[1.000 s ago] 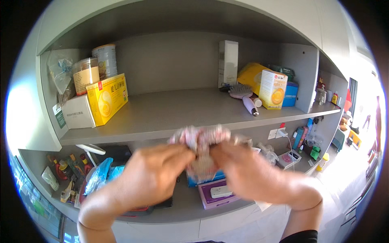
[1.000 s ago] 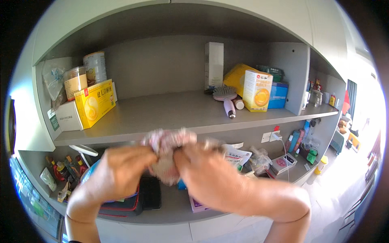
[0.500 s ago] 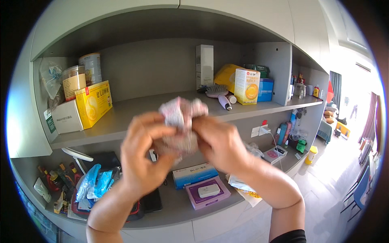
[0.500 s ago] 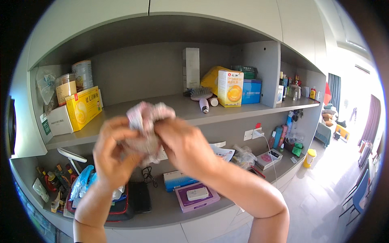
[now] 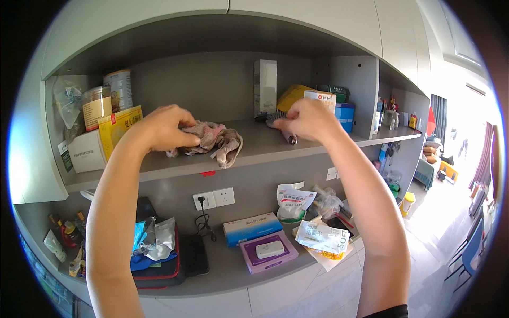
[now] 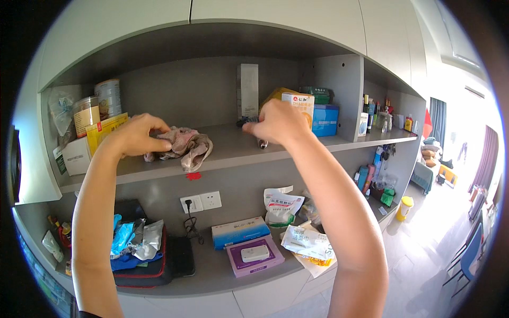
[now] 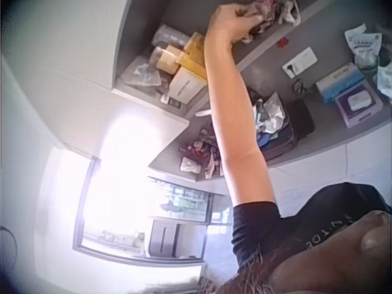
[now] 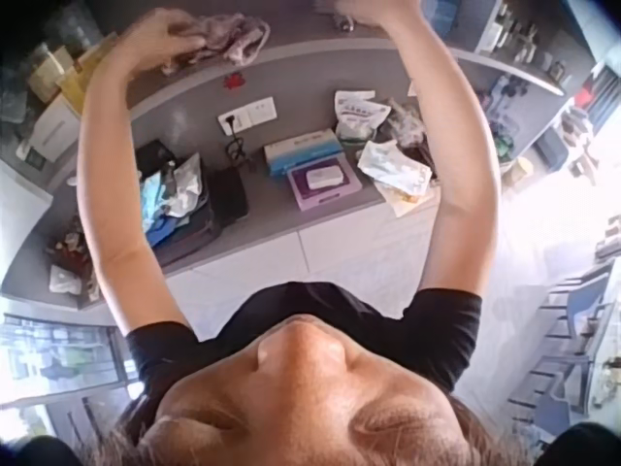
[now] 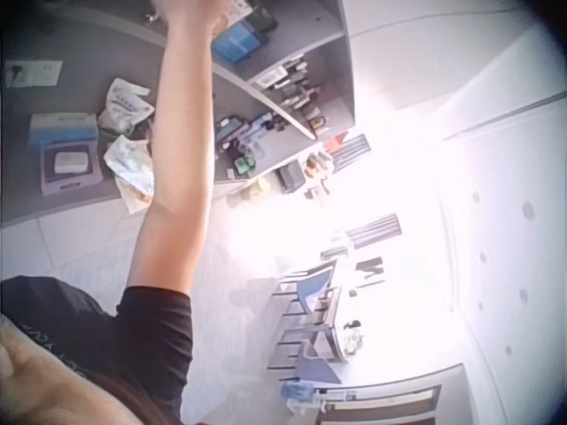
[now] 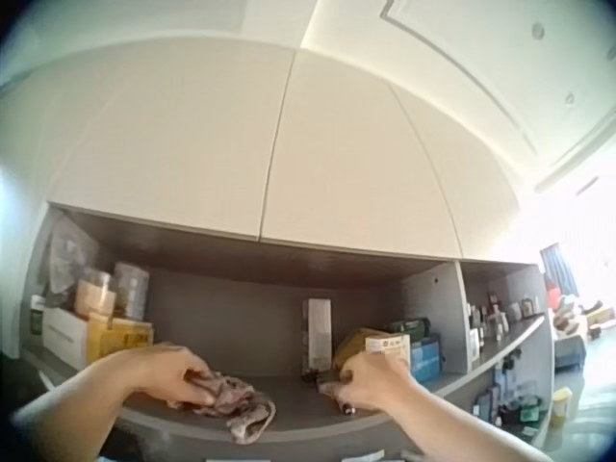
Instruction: The person picks up, moves, and rearranges various items including boxes, a hairbrush, small containers, and a red piece of paper on a shelf, and wipes the shelf surface with a cloth.
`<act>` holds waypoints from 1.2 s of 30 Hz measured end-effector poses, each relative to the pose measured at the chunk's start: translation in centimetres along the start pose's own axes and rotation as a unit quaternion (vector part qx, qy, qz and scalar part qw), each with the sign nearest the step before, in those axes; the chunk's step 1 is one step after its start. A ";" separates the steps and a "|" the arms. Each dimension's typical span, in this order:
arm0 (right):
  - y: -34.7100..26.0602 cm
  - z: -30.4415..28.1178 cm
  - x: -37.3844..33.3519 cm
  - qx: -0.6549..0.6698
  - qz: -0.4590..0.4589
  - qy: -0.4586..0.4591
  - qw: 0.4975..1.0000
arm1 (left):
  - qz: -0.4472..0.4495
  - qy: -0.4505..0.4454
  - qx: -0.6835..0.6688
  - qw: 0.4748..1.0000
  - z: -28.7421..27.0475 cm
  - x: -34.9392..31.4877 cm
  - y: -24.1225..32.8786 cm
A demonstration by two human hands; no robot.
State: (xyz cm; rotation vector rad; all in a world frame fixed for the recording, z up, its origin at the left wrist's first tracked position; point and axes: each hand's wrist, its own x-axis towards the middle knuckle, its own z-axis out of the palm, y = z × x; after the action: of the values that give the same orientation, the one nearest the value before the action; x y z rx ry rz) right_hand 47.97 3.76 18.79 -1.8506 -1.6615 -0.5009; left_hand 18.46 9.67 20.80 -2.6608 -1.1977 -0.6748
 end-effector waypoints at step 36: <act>0.5 2.6 4.7 -0.234 -0.007 -0.136 0.963 | -0.206 -0.016 -0.609 0.766 5.1 10.3 2.6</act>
State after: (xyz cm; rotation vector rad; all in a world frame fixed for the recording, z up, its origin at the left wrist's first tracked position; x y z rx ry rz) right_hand 48.86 9.00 19.70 -2.3369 -1.8505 -0.7227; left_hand 28.09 16.44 21.04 -3.2617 -1.7825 -2.1055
